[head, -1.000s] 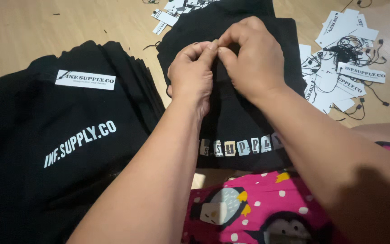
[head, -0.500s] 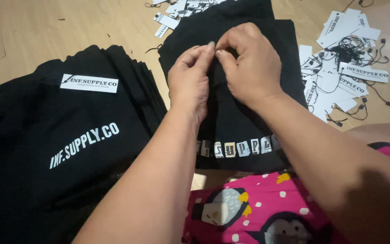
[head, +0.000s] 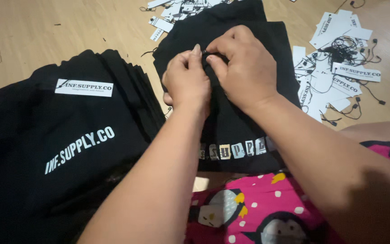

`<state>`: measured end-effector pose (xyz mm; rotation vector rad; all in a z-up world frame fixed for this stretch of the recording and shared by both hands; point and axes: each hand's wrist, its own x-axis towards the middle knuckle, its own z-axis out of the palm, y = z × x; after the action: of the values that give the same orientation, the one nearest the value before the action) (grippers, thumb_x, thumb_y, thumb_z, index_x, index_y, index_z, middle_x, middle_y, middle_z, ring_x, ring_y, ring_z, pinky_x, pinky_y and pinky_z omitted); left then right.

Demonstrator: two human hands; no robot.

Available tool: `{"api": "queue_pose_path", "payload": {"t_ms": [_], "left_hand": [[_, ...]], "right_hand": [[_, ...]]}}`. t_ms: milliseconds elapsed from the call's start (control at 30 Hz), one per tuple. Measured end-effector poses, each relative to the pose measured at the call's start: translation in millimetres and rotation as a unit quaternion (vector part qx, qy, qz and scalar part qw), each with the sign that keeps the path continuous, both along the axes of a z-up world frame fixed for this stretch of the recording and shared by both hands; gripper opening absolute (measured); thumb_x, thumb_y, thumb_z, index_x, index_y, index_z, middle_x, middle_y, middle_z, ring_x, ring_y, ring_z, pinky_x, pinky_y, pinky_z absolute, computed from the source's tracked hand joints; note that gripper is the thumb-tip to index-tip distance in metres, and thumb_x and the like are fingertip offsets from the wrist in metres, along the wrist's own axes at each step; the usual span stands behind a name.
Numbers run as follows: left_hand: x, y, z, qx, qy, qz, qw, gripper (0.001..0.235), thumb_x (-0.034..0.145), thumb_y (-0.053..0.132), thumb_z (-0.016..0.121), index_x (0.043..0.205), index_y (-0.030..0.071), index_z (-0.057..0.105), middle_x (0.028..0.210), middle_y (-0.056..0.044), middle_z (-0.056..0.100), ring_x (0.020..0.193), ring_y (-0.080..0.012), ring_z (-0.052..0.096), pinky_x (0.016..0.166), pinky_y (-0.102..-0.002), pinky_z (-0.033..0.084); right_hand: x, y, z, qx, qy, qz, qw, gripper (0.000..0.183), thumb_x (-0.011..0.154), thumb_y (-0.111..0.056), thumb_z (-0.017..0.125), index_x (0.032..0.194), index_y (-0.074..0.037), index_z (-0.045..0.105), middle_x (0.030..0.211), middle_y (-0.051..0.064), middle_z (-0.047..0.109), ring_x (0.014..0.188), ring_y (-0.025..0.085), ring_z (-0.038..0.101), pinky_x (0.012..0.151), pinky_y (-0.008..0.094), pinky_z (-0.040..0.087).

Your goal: The person attaches white paper tags to a stack of black t-shirts using small black plastic fasteners. They pick up a tag, thread the fastener through the tag and the shirt's collar, and secure it before moving to the next shirt.

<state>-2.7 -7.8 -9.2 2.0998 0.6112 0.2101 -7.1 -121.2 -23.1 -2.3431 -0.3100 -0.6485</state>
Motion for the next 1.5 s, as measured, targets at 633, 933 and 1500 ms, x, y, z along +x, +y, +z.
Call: {"api": "queue_pose_path", "payload": {"t_ms": [633,933,1500], "left_hand": [[12.8,1.7,-8.7,0.112,0.018,-0.012,0.993,0.043,0.094,0.051,0.043,0.092,0.024,0.077,0.119,0.006,0.067,0.123,-0.0257,0.046,0.101,-0.054,0.022],[9.0,12.8,-9.9,-0.064,-0.088,-0.078,0.991,0.023,0.084,0.046,0.063,0.090,0.035,0.083,0.132,0.016,0.070,0.123,-0.0036,0.065,0.102,-0.049,0.030],[11.1,11.3,-10.4,0.047,-0.111,-0.065,0.991,0.035,0.088,0.052,0.051,0.085,0.031,0.079,0.105,0.018,0.078,0.109,-0.0101,0.067,0.086,-0.043,0.035]], "right_hand": [[0.0,-18.5,2.1,0.038,-0.001,0.002,0.999,0.012,0.089,-0.019,0.080,0.099,-0.019,0.076,0.107,0.000,0.059,0.093,0.023,0.065,0.074,0.041,0.051],[3.5,-8.5,0.8,0.048,-0.056,0.031,0.997,0.010,0.091,-0.013,0.079,0.100,-0.017,0.077,0.105,0.000,0.057,0.091,0.021,0.064,0.070,0.040,0.050],[3.8,-12.4,0.4,0.021,-0.036,0.017,0.999,0.009,0.090,-0.017,0.080,0.098,-0.018,0.076,0.106,0.000,0.057,0.093,0.022,0.064,0.073,0.040,0.051]]}}
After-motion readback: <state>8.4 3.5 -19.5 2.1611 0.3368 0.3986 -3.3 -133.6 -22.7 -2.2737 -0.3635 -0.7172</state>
